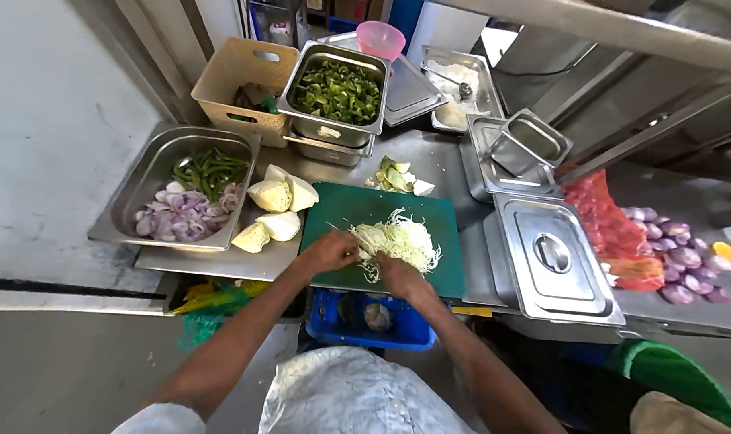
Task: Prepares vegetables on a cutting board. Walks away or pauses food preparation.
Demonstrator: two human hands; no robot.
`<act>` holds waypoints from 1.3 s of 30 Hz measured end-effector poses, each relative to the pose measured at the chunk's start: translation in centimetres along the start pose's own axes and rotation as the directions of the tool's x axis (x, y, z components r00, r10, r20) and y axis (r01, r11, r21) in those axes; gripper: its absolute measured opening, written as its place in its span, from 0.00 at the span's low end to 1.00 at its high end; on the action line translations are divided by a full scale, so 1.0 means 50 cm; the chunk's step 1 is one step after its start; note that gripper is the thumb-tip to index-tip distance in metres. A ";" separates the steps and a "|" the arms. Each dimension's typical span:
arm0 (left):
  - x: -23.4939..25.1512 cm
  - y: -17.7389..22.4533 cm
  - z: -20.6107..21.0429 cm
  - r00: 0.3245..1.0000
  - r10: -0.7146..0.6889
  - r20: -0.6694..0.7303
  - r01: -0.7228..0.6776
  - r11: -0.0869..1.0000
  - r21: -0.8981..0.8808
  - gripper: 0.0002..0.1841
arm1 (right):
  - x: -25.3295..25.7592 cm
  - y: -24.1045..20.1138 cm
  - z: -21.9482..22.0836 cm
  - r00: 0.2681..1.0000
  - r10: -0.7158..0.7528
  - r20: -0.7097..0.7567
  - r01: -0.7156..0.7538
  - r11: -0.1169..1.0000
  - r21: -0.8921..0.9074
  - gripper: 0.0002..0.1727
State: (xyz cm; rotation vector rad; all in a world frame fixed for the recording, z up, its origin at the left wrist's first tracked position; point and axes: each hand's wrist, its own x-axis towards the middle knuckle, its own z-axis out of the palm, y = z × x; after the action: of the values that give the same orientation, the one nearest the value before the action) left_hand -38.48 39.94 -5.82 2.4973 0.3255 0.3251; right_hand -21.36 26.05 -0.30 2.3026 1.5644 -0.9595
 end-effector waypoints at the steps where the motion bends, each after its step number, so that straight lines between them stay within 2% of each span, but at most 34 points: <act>1: -0.004 -0.002 0.003 1.000 0.002 -0.009 -0.002 1.000 0.002 0.09 | -0.014 0.000 -0.016 1.000 0.001 0.000 -0.001 1.000 -0.025 0.20; 5: -0.008 0.002 0.013 0.998 0.016 -0.061 -0.016 1.000 -0.008 0.08 | -0.075 -0.003 -0.064 0.999 0.045 -0.026 -0.048 0.993 -0.108 0.15; 8: -0.010 0.011 0.010 0.998 -0.017 -0.053 0.017 1.000 -0.016 0.08 | -0.018 -0.006 0.009 0.999 0.044 -0.006 -0.044 0.999 0.008 0.25; 10: -0.006 0.006 0.010 0.998 -0.004 -0.064 0.002 1.000 -0.019 0.08 | -0.001 -0.004 0.014 1.000 0.018 -0.009 -0.018 1.000 0.019 0.22; 15: -0.015 -0.010 0.024 0.991 0.039 -0.129 -0.045 0.998 -0.049 0.07 | -0.080 -0.008 -0.067 0.999 0.046 -0.025 -0.049 0.992 -0.119 0.15; 19: -0.022 -0.013 0.035 0.990 0.017 -0.137 -0.021 0.999 -0.027 0.08 | -0.005 -0.012 0.026 0.999 0.039 -0.005 -0.039 0.997 0.061 0.24; 22: -0.034 -0.009 0.034 0.995 -0.015 -0.101 0.012 1.000 -0.024 0.10 | 0.008 -0.012 0.042 0.999 0.007 -0.035 -0.005 0.998 0.068 0.21; 25: -0.028 -0.005 0.035 0.996 -0.003 -0.089 0.001 1.000 -0.016 0.05 | -0.010 -0.014 0.011 0.999 0.023 -0.025 -0.023 1.000 0.001 0.21; 29: -0.023 -0.004 0.031 0.995 0.020 -0.093 -0.023 0.999 -0.025 0.05 | -0.079 -0.020 -0.068 0.997 0.053 -0.047 -0.059 0.988 -0.140 0.17; 31: -0.025 0.001 0.030 0.995 0.014 -0.100 -0.019 0.999 -0.045 0.05 | -0.073 -0.023 -0.052 0.997 0.068 -0.044 -0.073 0.990 -0.117 0.17; 34: -0.021 -0.002 0.031 0.994 0.006 -0.107 -0.011 0.999 -0.048 0.05 | 0.002 -0.014 0.023 0.999 0.030 -0.043 -0.030 1.000 0.007 0.21; 36: -0.023 -0.005 0.031 0.994 0.012 -0.111 -0.016 0.999 -0.039 0.05 | -0.002 -0.017 0.006 0.999 0.031 -0.031 -0.031 0.999 -0.014 0.21; 39: -0.026 0.000 0.031 0.994 0.012 -0.107 -0.017 0.999 -0.046 0.05 | -0.063 -0.021 -0.056 0.999 0.045 -0.026 -0.048 0.991 -0.125 0.17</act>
State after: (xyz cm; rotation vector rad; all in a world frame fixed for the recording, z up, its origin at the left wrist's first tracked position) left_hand -39.25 38.71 -7.27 2.4422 0.3388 0.4675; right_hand -21.90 25.53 3.98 2.2612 1.5268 -0.8023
